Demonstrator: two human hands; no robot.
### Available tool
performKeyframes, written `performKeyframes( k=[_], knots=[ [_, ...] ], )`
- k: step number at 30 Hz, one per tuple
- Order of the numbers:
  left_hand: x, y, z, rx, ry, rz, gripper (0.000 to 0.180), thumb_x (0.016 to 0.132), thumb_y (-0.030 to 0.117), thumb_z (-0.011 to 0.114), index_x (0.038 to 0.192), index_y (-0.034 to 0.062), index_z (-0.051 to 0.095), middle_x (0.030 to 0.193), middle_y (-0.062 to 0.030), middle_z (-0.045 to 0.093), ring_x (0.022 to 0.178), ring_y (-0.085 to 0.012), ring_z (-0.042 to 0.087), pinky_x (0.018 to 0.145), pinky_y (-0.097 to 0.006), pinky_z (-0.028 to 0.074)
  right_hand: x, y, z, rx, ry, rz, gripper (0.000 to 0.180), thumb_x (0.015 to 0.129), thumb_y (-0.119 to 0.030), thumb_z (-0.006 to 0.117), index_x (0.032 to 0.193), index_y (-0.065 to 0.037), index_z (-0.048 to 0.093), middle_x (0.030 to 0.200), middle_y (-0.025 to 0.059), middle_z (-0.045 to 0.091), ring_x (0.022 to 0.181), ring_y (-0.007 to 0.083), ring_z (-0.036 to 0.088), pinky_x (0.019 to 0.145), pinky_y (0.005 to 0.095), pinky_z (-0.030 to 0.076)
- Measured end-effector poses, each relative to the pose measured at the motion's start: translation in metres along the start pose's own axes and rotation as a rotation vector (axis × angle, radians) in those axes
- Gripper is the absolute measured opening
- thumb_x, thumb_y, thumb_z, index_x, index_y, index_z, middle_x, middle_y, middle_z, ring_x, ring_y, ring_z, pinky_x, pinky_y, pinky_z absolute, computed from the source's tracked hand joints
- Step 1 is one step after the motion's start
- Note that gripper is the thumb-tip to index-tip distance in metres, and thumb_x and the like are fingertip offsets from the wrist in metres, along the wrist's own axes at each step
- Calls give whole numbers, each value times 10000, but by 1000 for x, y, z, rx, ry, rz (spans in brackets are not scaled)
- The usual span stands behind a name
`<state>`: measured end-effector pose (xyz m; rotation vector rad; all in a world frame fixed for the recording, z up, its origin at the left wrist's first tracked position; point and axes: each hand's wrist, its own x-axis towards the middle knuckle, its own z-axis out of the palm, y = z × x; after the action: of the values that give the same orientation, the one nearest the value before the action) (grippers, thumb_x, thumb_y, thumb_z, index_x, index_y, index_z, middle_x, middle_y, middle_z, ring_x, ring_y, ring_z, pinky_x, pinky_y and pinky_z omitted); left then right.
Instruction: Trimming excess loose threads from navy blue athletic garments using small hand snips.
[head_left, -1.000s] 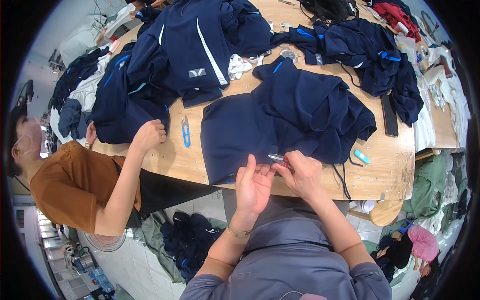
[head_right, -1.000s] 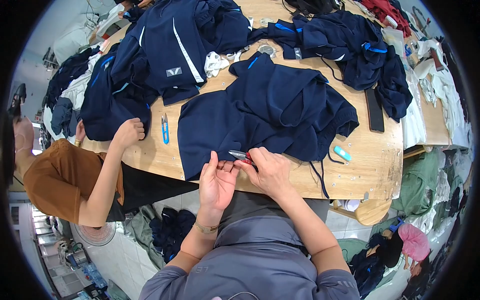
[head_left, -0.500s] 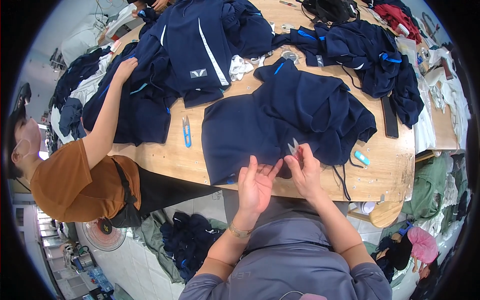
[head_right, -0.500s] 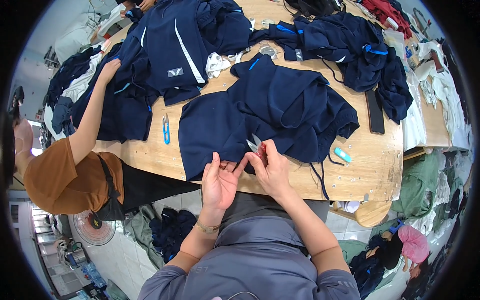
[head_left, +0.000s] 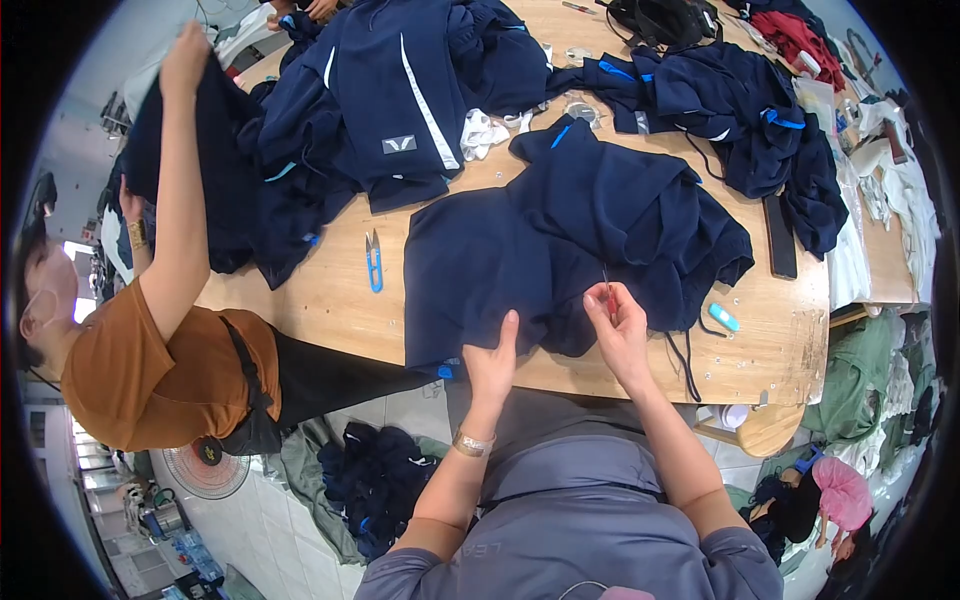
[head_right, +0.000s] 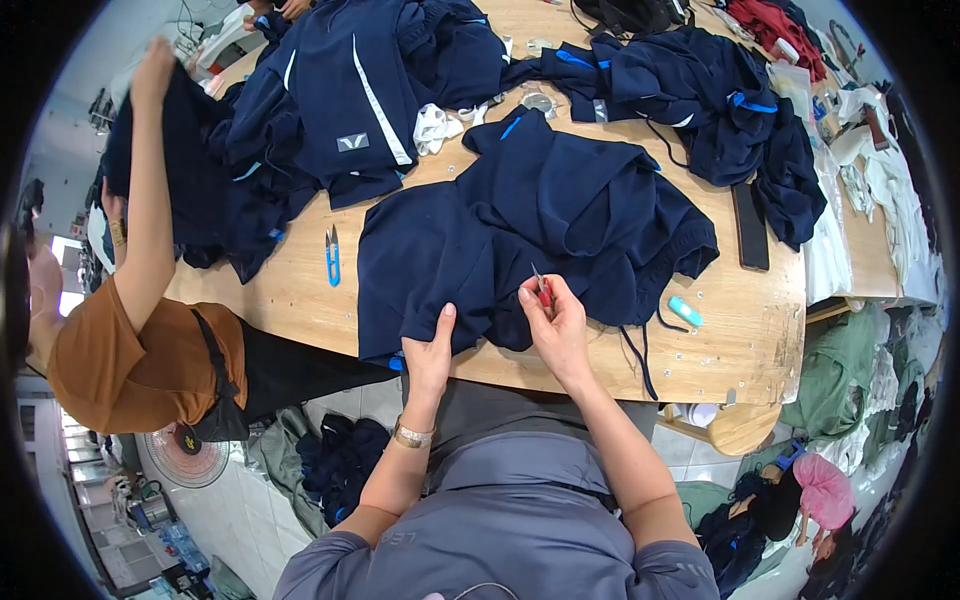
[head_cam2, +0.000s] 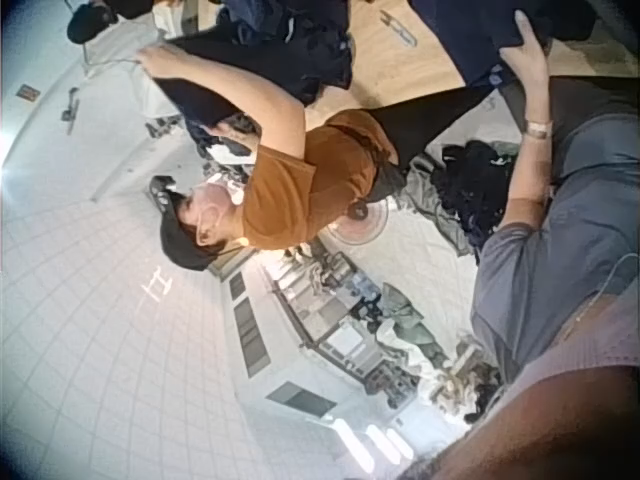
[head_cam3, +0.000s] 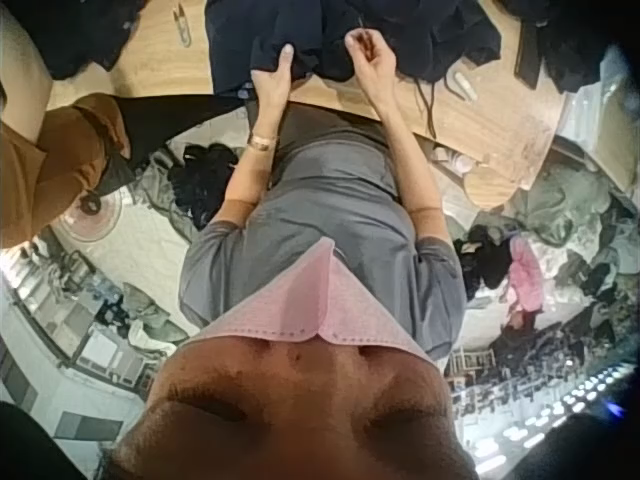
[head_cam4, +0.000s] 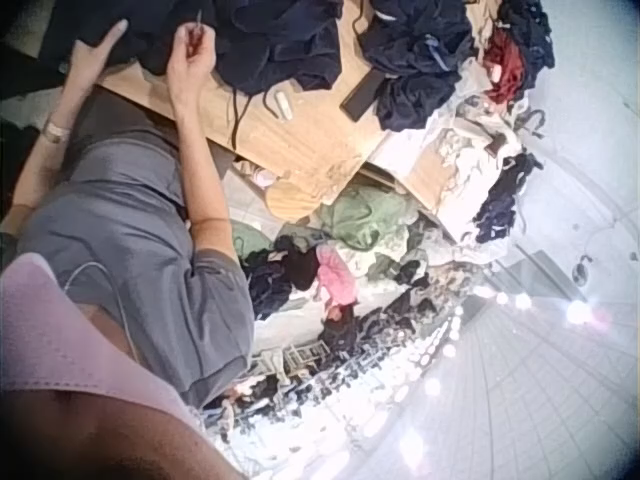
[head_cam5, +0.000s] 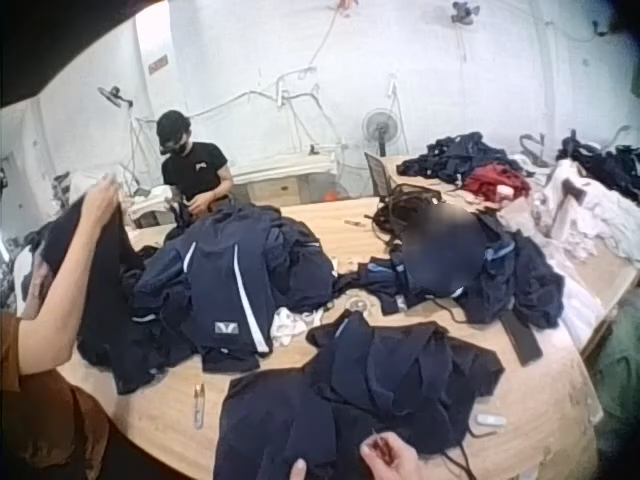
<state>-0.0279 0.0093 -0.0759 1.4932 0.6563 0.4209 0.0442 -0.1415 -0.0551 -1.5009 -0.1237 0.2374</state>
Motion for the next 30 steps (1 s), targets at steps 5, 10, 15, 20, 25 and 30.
performKeyframes(
  k=[5, 10, 15, 20, 25, 30],
  knots=[
    [12, -5, -3, 140, 38, 205, 380, 814, 223, 668, 1030, -73, 569, 979, -196, 629, 916, -264, 602, 823, -332, 444, 19, 8, 5, -136, 25, -74, 90, 860, -93, 589, 899, -13, 593, 658, -29, 538, 565, 34, 436, 522, 173, 348],
    [10, -29, -14, 244, 15, 239, 461, 790, 284, 692, 1045, -74, 554, 979, -201, 627, 921, -271, 600, 826, -333, 443, 63, 8, 33, -486, -35, -229, 189, 799, -169, 639, 951, -58, 622, 689, 99, 627, 601, 223, 597, 577, 292, 457],
    [-1, 11, -42, 718, -340, -114, 432, 765, 356, 702, 948, -27, 626, 831, -144, 666, 792, -223, 644, 705, -317, 486, 87, 10, 40, -785, -219, -52, 193, 772, -237, 650, 896, -90, 652, 726, 127, 634, 756, 329, 614, 635, 412, 478],
    [2, 61, -62, 590, -334, -72, 253, 789, 233, 688, 869, -4, 652, 725, -87, 660, 657, -114, 619, 604, -255, 473, 90, 4, 25, -46, -87, 147, 172, 790, -147, 675, 825, 17, 634, 651, -5, 566, 634, 53, 483, 572, 214, 398],
    [28, 81, -12, 477, -214, 358, 140, 765, 105, 688, 883, 40, 649, 786, -91, 634, 705, -168, 617, 604, -254, 465, 79, -17, 16, 216, -81, 251, 180, 828, -188, 663, 771, -26, 608, 539, -76, 428, 410, 3, 316, 371, 195, 205],
    [38, 82, -4, 528, -174, 441, 105, 787, 66, 647, 888, 39, 646, 793, -92, 631, 711, -182, 623, 582, -258, 471, 57, -31, 4, 331, -44, 150, 274, 858, -275, 632, 711, -51, 579, 467, -95, 375, 365, 0, 278, 360, 189, 181]
  ],
)
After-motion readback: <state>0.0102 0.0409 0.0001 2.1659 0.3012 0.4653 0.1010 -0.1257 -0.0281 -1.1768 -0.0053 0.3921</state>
